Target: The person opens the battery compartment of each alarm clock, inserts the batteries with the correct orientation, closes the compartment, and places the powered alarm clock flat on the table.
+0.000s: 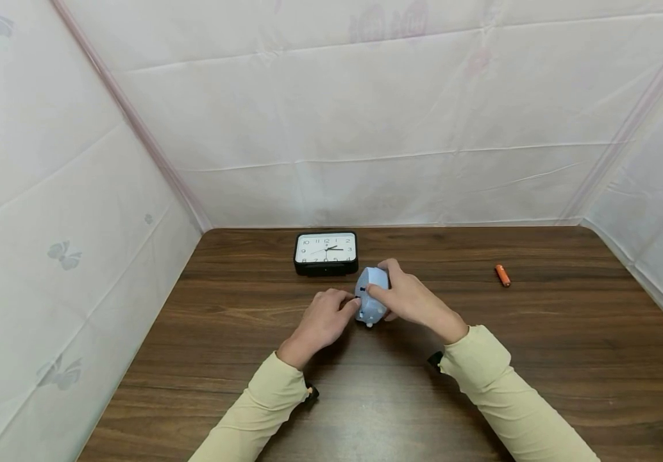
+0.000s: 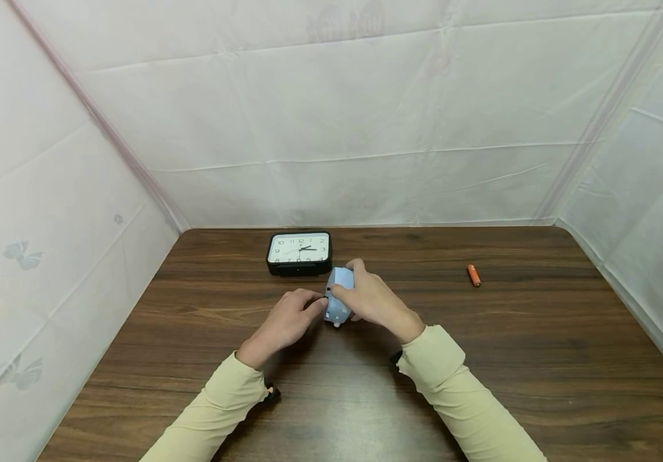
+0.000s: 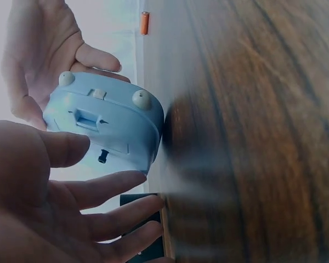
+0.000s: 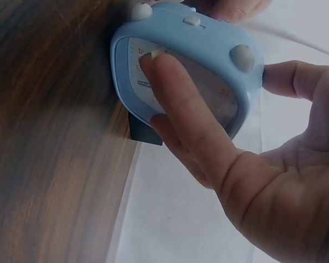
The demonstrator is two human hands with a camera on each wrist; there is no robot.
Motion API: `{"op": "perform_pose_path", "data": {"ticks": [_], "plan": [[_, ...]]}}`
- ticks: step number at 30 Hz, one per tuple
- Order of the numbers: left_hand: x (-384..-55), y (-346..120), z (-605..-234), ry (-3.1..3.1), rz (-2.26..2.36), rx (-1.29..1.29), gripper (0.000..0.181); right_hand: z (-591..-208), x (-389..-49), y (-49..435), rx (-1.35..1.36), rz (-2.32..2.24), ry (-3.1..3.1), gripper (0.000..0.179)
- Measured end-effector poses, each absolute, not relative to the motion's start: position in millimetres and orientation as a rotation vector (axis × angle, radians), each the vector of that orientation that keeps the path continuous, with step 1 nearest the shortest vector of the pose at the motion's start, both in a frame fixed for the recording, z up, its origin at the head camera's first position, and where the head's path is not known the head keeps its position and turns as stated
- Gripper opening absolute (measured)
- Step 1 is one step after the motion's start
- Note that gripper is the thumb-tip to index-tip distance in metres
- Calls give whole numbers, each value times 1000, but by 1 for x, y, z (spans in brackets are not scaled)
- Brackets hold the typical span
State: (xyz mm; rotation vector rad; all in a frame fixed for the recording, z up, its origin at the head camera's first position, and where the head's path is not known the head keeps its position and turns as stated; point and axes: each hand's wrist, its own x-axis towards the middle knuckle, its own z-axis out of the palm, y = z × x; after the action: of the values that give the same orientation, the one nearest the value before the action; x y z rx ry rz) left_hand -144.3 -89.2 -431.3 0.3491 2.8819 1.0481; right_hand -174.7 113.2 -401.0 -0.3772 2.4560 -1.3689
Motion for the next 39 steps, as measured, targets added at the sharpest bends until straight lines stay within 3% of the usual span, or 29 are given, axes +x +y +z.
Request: {"op": "perform_pose_path", "data": {"ticks": [15, 22, 31, 39], "plan": [[-146, -90, -434, 2928, 899, 320, 35, -394, -172, 115, -337, -1261, 2580, 55], [-146, -90, -434, 2942, 878, 345, 33, -391, -169, 116, -396, -985, 2766, 40], [-145, -90, -434, 2938, 910, 366, 29, -394, -168, 119, -453, -775, 2870, 36], [-143, -90, -433, 2936, 923, 359, 26, -396, -168, 119, -507, -647, 2904, 14]]}}
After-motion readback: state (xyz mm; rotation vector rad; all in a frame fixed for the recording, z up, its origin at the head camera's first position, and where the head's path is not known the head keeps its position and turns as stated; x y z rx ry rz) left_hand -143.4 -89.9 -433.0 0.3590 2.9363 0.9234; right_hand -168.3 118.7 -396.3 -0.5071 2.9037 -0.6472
